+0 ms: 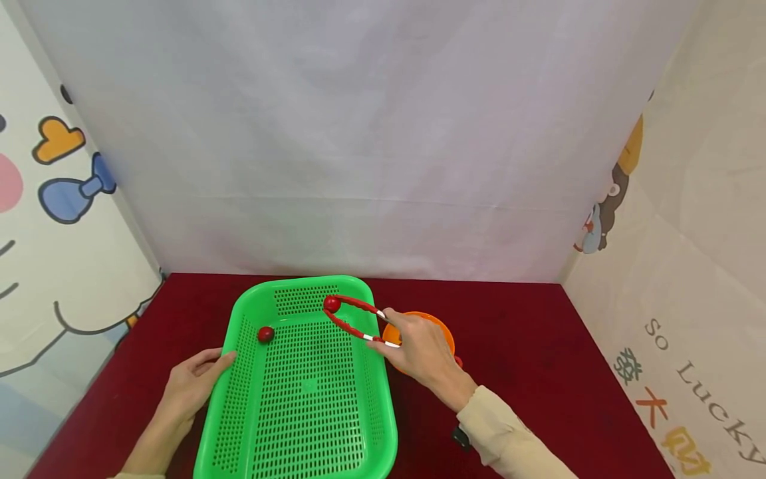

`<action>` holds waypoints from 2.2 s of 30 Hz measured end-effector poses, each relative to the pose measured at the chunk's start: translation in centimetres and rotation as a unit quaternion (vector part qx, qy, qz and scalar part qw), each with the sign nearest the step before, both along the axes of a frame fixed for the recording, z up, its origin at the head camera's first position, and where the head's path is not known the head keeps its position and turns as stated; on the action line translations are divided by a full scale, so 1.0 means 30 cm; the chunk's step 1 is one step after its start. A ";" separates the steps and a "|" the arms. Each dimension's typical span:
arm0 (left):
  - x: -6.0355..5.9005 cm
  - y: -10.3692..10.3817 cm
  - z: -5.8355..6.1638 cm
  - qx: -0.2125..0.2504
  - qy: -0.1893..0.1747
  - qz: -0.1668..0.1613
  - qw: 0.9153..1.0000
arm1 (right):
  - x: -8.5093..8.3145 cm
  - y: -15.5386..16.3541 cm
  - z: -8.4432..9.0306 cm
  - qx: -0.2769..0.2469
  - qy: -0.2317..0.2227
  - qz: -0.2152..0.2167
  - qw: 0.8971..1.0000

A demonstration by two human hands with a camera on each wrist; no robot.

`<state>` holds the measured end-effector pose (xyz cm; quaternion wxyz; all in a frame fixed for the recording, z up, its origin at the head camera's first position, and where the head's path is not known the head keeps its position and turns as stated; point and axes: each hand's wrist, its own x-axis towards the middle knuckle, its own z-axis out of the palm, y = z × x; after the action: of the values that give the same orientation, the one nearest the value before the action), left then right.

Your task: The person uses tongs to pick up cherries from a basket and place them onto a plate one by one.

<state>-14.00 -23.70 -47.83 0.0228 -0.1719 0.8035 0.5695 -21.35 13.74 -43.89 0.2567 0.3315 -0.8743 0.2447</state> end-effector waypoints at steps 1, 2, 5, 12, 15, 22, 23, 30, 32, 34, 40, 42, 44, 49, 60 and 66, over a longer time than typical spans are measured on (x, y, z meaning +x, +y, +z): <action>0.000 0.000 0.000 0.001 0.001 0.000 1.000 | -0.001 0.004 0.000 -0.002 0.001 0.000 1.000; 0.001 0.000 -0.001 0.002 0.002 0.000 1.000 | -0.002 0.009 0.000 -0.006 0.002 0.001 1.000; 0.002 0.000 -0.002 0.005 0.004 -0.001 1.000 | -0.005 0.023 0.001 -0.012 0.001 0.006 1.000; 0.004 0.001 -0.001 0.008 0.007 0.001 1.000 | -0.006 0.059 0.003 -0.024 0.000 -0.001 1.000; 0.004 0.001 0.000 0.012 0.009 0.001 1.000 | -0.006 0.077 0.003 -0.029 0.005 -0.008 1.000; 0.004 0.002 0.003 0.006 0.012 0.000 1.000 | 0.000 0.118 0.004 -0.023 -0.003 -0.037 0.999; 0.004 0.002 0.002 0.005 0.013 0.001 1.000 | 0.002 0.123 0.003 -0.024 -0.008 -0.040 0.999; 0.005 0.000 0.002 0.001 0.009 0.001 1.000 | 0.012 0.165 -0.009 -0.042 -0.051 -0.067 0.996; 0.006 0.000 0.003 0.002 0.010 0.001 1.000 | 0.015 0.175 -0.011 -0.043 -0.059 -0.073 0.995; 0.006 0.001 0.004 0.002 0.011 0.001 1.000 | 0.016 0.185 -0.014 -0.042 -0.065 -0.077 0.994; 0.007 0.000 0.002 0.003 0.011 0.001 1.000 | 0.025 0.213 -0.033 -0.032 -0.088 -0.092 0.991; 0.007 -0.001 0.001 0.003 0.010 0.001 1.000 | 0.028 0.222 -0.040 -0.024 -0.098 -0.101 0.990; 0.007 -0.001 0.001 0.004 0.010 0.001 1.000 | 0.030 0.232 -0.046 -0.016 -0.108 -0.110 0.988; 0.007 0.002 0.003 0.005 0.011 0.002 1.000 | 0.031 0.248 -0.057 0.002 -0.125 -0.122 0.985; 0.007 0.004 0.006 0.005 0.013 0.003 1.000 | 0.032 0.255 -0.072 0.027 -0.183 -0.132 0.974; 0.009 0.006 0.009 0.003 0.014 0.002 1.000 | 0.037 0.254 -0.079 0.040 -0.195 -0.128 0.972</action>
<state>-13.74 -23.54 -47.56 0.0110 -0.1659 0.8014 0.5746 -20.25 21.36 -46.25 0.0967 0.1727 -0.9518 0.2343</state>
